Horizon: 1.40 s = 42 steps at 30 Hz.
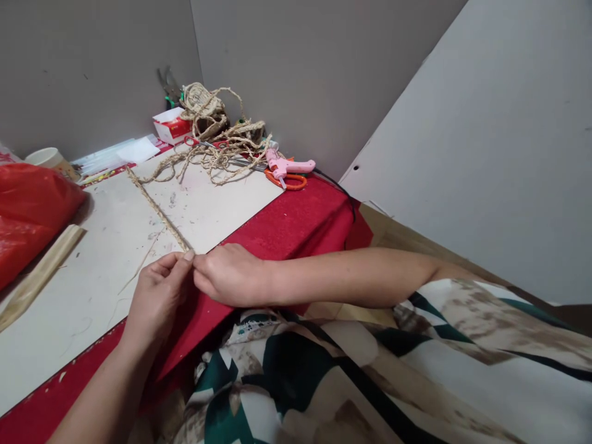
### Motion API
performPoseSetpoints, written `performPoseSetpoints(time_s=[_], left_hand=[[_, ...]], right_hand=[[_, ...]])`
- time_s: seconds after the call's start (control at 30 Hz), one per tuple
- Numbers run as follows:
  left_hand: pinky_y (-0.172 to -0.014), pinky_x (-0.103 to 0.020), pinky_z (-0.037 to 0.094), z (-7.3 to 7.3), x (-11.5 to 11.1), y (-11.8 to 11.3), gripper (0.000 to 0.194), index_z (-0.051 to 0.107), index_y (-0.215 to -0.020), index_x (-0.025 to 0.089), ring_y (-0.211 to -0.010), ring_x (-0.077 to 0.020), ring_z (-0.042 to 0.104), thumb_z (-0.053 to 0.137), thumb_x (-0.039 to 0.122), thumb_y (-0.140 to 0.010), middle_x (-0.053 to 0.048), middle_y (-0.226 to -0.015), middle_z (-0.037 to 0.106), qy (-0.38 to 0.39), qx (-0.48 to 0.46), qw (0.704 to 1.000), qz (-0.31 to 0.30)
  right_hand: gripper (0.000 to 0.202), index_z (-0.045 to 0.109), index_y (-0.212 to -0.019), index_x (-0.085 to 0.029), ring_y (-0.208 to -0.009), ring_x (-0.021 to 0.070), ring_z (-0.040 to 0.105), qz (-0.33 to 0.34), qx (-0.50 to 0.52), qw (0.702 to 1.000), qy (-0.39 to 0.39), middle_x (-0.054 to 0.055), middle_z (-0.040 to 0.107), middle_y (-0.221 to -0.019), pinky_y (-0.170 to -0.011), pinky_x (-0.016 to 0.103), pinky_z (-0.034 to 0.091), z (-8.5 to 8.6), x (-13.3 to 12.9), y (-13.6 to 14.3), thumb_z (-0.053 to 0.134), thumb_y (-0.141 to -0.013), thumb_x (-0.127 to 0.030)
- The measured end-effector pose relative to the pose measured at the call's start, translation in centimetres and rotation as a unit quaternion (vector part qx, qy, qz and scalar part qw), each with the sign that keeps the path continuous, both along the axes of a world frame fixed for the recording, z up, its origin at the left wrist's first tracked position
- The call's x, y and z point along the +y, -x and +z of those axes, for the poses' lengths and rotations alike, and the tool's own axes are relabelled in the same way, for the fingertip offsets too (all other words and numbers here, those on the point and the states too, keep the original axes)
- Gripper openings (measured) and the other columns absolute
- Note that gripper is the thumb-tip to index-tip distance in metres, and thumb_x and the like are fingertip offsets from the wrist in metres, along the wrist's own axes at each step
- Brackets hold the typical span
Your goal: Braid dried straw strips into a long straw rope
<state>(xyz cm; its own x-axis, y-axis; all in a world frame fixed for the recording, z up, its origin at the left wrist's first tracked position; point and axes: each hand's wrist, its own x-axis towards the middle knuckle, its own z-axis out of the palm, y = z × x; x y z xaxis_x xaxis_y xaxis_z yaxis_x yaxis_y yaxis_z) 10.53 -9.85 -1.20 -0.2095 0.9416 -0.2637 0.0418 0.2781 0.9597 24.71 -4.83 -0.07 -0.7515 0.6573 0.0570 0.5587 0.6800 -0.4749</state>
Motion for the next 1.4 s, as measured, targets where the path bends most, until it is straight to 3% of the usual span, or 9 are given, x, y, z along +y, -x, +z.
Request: performPoseSetpoints(time_s=[0.13, 0.23, 0.33, 0.5, 0.7, 0.87, 1.1, 1.27, 1.4], left_hand=[[-0.042, -0.018, 0.023, 0.7, -0.3, -0.4, 0.021, 0.058, -0.070, 0.015, -0.042, -0.0058, 0.037, 0.072, 0.031, -0.073, 0.004, -0.051, 0.048, 0.035, -0.108, 0.994, 0.003], [-0.039, -0.017, 0.016, 1.3, -0.4, -0.4, 0.022, 0.056, -0.069, 0.016, -0.038, -0.0037, 0.026, 0.072, 0.030, -0.072, 0.008, -0.045, 0.037, 0.043, -0.125, 0.991, 0.015], [-0.038, -0.016, 0.016, 1.6, -0.3, 0.0, 0.023, 0.057, -0.069, 0.016, -0.037, -0.0033, 0.023, 0.073, 0.032, -0.072, 0.009, -0.044, 0.032, 0.050, -0.127, 0.991, 0.015], [-0.039, -0.015, 0.020, 1.5, -0.1, 0.6, 0.022, 0.060, -0.071, 0.016, -0.039, -0.0028, 0.028, 0.075, 0.032, -0.071, 0.007, -0.047, 0.038, 0.050, -0.144, 0.988, -0.016], [-0.038, -0.016, 0.021, 0.9, 0.1, 1.3, 0.024, 0.060, -0.071, 0.016, -0.038, -0.0029, 0.025, 0.078, 0.033, -0.067, 0.008, -0.046, 0.036, 0.065, -0.135, 0.987, -0.052], [-0.040, -0.016, 0.024, 0.8, 0.1, 1.6, 0.020, 0.063, -0.078, 0.016, -0.040, -0.0044, 0.030, 0.073, 0.033, -0.073, 0.007, -0.050, 0.041, 0.083, -0.099, 0.988, -0.087], [-0.059, -0.025, 0.045, 1.0, -0.1, 1.6, 0.032, 0.066, -0.084, 0.018, -0.062, -0.0162, 0.056, 0.061, 0.049, -0.080, -0.003, -0.069, 0.064, 0.010, 0.143, 0.983, -0.117], [-0.058, -0.026, 0.042, 2.3, -1.1, 1.8, 0.035, 0.063, -0.081, 0.020, -0.060, -0.0183, 0.057, 0.045, 0.050, -0.088, -0.001, -0.064, 0.064, 0.013, 0.356, 0.921, -0.155], [-0.052, -0.026, 0.036, 2.7, -2.0, 1.3, 0.036, 0.054, -0.073, 0.022, -0.050, -0.0165, 0.051, 0.035, 0.046, -0.091, 0.001, -0.054, 0.055, -0.026, 0.466, 0.865, -0.184]], right_hand=[[0.032, 0.060, -0.107, -0.006, -0.072, 0.0217, 0.062, 0.069, -0.059, 0.991, -0.094, 0.018, 0.068, -0.094, -0.057, 0.032, 0.041, 0.0, -1.1, -0.5, 0.034, -0.093, -0.020], [0.028, 0.063, -0.097, -0.009, -0.069, 0.0180, 0.058, 0.161, -0.064, 0.979, -0.105, 0.013, 0.067, -0.085, -0.054, 0.028, 0.034, 0.7, -1.7, -2.0, 0.038, -0.094, -0.020], [0.038, 0.065, -0.075, -0.015, -0.060, 0.0125, 0.052, 0.186, -0.026, 0.982, -0.013, 0.006, 0.063, -0.068, -0.053, 0.026, 0.030, 2.3, -1.4, -3.5, 0.047, -0.092, -0.044], [0.026, 0.064, -0.094, -0.013, -0.080, 0.0124, 0.056, -0.002, 0.162, 0.985, 0.055, 0.007, 0.066, -0.091, -0.071, 0.023, 0.039, 3.0, 1.6, -2.7, 0.049, -0.091, -0.034], [0.031, 0.054, -0.079, -0.014, -0.045, 0.0050, 0.039, 0.102, 0.126, 0.887, 0.433, -0.003, 0.052, -0.061, -0.046, 0.019, 0.032, 0.2, 4.0, -0.3, 0.048, -0.092, -0.042], [0.026, 0.060, -0.070, -0.011, -0.051, 0.0037, 0.043, 0.112, 0.134, 0.880, 0.441, -0.004, 0.050, -0.055, -0.050, 0.015, 0.033, -0.4, 5.1, -0.1, 0.052, -0.090, -0.024], [0.032, 0.046, -0.061, -0.016, -0.031, 0.0035, 0.023, 0.041, 0.145, 0.820, 0.553, -0.010, 0.032, -0.038, -0.033, 0.018, 0.016, -1.0, 4.3, 0.2, 0.046, -0.090, -0.027], [0.028, 0.053, -0.059, -0.014, -0.029, 0.0033, 0.024, -0.041, 0.199, 0.840, 0.503, -0.008, 0.035, -0.035, -0.030, 0.017, 0.016, -1.4, 3.1, 0.2, 0.047, -0.085, -0.022], [0.024, 0.058, -0.065, -0.013, -0.029, 0.0036, 0.019, -0.066, 0.235, 0.818, 0.520, -0.010, 0.031, -0.034, -0.030, 0.017, 0.014, -1.5, 2.5, 0.3, 0.048, -0.086, -0.021]])
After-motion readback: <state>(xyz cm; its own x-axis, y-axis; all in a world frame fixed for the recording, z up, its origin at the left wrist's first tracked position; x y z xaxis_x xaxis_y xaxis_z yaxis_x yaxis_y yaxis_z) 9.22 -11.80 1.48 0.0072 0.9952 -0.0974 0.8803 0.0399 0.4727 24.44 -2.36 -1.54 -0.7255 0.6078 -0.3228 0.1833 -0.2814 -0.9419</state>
